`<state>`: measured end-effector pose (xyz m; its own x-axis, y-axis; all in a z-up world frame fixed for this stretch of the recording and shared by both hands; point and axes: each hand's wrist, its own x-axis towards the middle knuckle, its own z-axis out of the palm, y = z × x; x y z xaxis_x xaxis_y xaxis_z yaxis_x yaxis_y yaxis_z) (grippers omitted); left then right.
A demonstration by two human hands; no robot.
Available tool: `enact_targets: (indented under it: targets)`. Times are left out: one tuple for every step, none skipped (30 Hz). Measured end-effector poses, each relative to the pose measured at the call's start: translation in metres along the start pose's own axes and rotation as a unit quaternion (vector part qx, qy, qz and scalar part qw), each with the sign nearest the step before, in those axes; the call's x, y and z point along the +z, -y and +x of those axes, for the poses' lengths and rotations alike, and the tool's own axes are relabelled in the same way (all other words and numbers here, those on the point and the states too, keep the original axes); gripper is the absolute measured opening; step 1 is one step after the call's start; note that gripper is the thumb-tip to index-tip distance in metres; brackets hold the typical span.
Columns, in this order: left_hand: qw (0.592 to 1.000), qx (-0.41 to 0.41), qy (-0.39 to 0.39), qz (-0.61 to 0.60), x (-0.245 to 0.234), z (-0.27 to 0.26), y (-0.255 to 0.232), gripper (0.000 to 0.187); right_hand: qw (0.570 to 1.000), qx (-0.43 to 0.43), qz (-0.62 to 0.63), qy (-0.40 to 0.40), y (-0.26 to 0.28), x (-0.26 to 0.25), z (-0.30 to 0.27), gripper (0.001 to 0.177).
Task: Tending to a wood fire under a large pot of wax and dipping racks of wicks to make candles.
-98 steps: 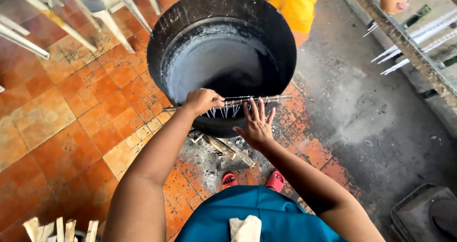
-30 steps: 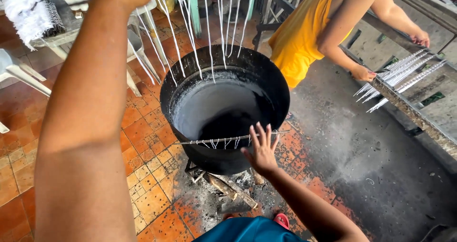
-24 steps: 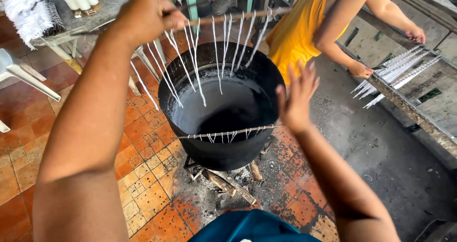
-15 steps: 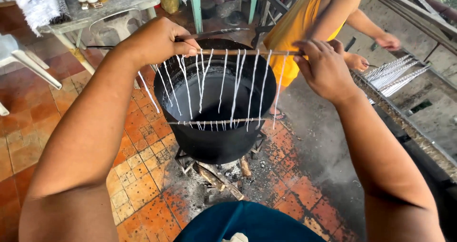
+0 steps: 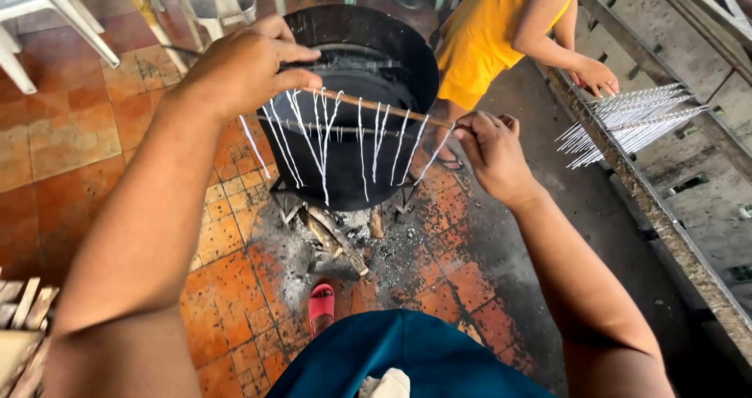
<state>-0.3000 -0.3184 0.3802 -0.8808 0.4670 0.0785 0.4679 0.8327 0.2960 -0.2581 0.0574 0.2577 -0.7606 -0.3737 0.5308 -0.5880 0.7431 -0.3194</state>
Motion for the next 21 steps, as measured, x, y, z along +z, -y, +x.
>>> enact_targets:
  targets:
    - [0.998, -0.033, -0.048, -0.031, 0.0, -0.021, -0.017, 0.05, 1.0, 0.021, 0.01, 0.01, 0.002, 0.003, -0.007, 0.016]
    - [0.998, -0.041, -0.049, -0.03, 0.015, -0.044, -0.036, 0.05, 1.0, 0.017, 0.015, 0.013, 0.005, 0.005, -0.017, 0.016]
    - [0.993, -0.067, -0.081, -0.055, 0.029, -0.064, -0.054, 0.046, 1.0, 0.01, 0.012, -0.006, 0.005, 0.007, -0.023, 0.014]
    - [0.986, -0.093, -0.113, -0.079, 0.043, -0.083, -0.072, 0.049, 1.0, 0.003, 0.008, -0.025, 0.006, 0.01, -0.029, 0.011]
    - [0.985, -0.097, -0.116, -0.078, 0.058, -0.095, -0.09, 0.049, 1.0, -0.001, 0.011, -0.025, 0.006, 0.011, -0.035, 0.011]
    - [0.982, -0.12, -0.09, -0.112, 0.071, -0.107, -0.107, 0.051, 0.999, 0.011, 0.013, -0.028, 0.006, 0.012, -0.039, 0.013]
    - [0.977, -0.144, -0.061, -0.147, 0.086, -0.119, -0.123, 0.054, 0.999, 0.024, 0.017, -0.03, 0.008, 0.016, -0.045, 0.015]
    - [0.976, -0.149, -0.062, -0.146, 0.102, -0.124, -0.129, 0.054, 0.999, 0.021, 0.02, -0.027, 0.01, 0.017, -0.049, 0.015]
    - [0.974, -0.154, -0.064, -0.153, 0.117, -0.13, -0.134, 0.057, 0.999, 0.025, 0.027, -0.024, 0.013, 0.017, -0.055, 0.017]
    - [0.972, -0.159, -0.066, -0.159, 0.132, -0.136, -0.139, 0.061, 0.999, 0.03, 0.034, -0.021, 0.017, 0.018, -0.06, 0.019]
    - [0.972, -0.162, -0.066, -0.159, 0.147, -0.138, -0.138, 0.061, 0.999, 0.028, 0.037, -0.019, 0.023, 0.017, -0.064, 0.019]
    - [0.969, -0.174, -0.066, -0.16, 0.162, -0.141, -0.136, 0.053, 0.998, 0.034, 0.042, -0.015, 0.03, 0.016, -0.067, 0.019]
    - [0.968, -0.183, -0.069, -0.159, 0.176, -0.142, -0.133, 0.046, 0.998, 0.038, 0.046, -0.015, 0.036, 0.015, -0.068, 0.02]
    - [0.967, -0.185, -0.071, -0.158, 0.18, -0.143, -0.133, 0.046, 0.998, 0.035, 0.048, -0.016, 0.043, 0.015, -0.07, 0.02]
    - [0.974, -0.174, -0.056, -0.136, 0.184, -0.147, -0.133, 0.043, 0.998, 0.039, 0.04, -0.015, 0.052, 0.016, -0.074, 0.018]
    - [0.979, -0.164, -0.041, -0.114, 0.189, -0.15, -0.133, 0.041, 0.999, 0.042, 0.032, -0.014, 0.06, 0.016, -0.078, 0.016]
    - [0.979, -0.166, -0.041, -0.115, 0.184, -0.153, -0.14, 0.041, 0.999, 0.041, 0.033, -0.012, 0.061, 0.021, -0.082, 0.016]
    - [0.983, -0.162, -0.028, -0.084, 0.179, -0.156, -0.147, 0.04, 0.998, 0.045, 0.041, -0.015, 0.063, 0.027, -0.085, 0.016]
    - [0.986, -0.158, -0.017, -0.051, 0.171, -0.158, -0.152, 0.039, 0.997, 0.048, 0.05, -0.02, 0.065, 0.032, -0.085, 0.016]
    - [0.986, -0.159, -0.018, -0.05, 0.171, -0.158, -0.153, 0.039, 0.997, 0.046, 0.051, -0.02, 0.068, 0.036, -0.087, 0.016]
    - [0.984, -0.168, -0.021, -0.055, 0.17, -0.157, -0.152, 0.038, 0.998, 0.05, 0.045, -0.02, 0.071, 0.04, -0.087, 0.015]
